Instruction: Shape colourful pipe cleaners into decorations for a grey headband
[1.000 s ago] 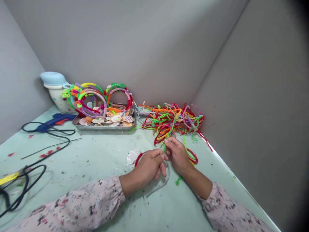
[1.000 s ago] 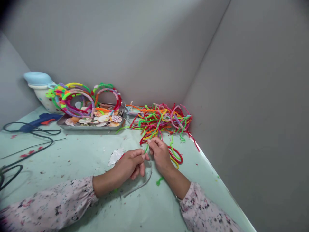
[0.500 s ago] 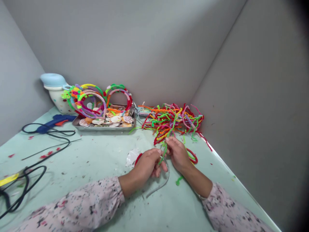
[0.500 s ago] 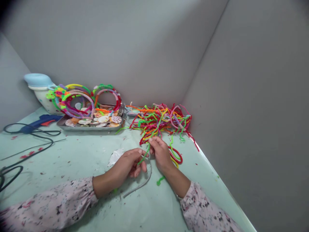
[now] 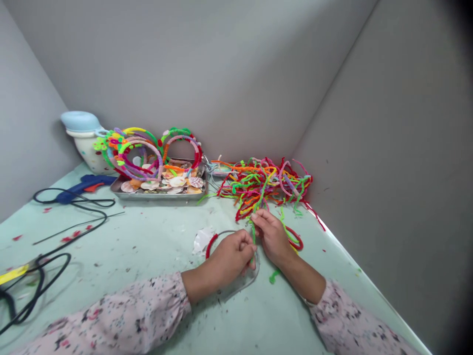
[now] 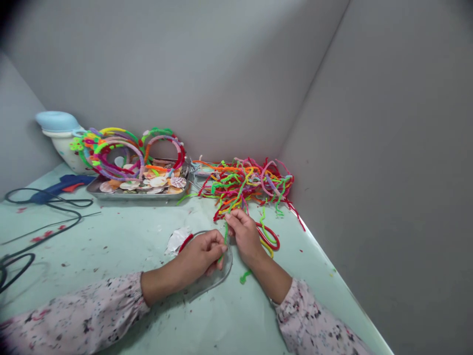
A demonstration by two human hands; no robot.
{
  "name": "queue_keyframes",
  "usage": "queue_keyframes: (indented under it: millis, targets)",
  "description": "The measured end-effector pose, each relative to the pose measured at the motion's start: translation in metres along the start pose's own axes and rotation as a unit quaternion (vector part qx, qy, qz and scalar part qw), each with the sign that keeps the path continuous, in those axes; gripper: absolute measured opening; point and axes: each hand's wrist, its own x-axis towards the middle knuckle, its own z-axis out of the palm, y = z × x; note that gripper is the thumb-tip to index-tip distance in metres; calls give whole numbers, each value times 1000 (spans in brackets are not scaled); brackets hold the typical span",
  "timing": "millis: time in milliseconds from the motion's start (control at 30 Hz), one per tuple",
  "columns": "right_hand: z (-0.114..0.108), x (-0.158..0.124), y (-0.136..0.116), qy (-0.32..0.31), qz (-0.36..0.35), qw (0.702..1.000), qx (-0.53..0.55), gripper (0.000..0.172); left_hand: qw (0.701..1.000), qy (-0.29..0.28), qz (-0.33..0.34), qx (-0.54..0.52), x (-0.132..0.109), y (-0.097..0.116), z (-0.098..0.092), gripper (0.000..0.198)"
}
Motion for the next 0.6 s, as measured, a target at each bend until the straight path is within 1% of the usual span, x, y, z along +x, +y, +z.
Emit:
queue_keyframes:
  millis: [167, 300, 467, 600]
  targets:
    - [-1, -1, 1, -3, 2, 1000, -11, 25, 994, 33, 34, 102, -4, 5, 1, 6]
    - [0, -1, 3, -8, 6, 1000, -7, 26, 991, 59, 38, 110, -5, 2, 3, 5]
    - [0, 0, 3, -8, 4, 1000, 5, 28, 996, 41, 21, 74, -5, -4, 7, 4]
    - [0, 0, 2, 7, 3, 1000, 8, 26, 991, 34, 57, 115, -8, -1, 6, 5]
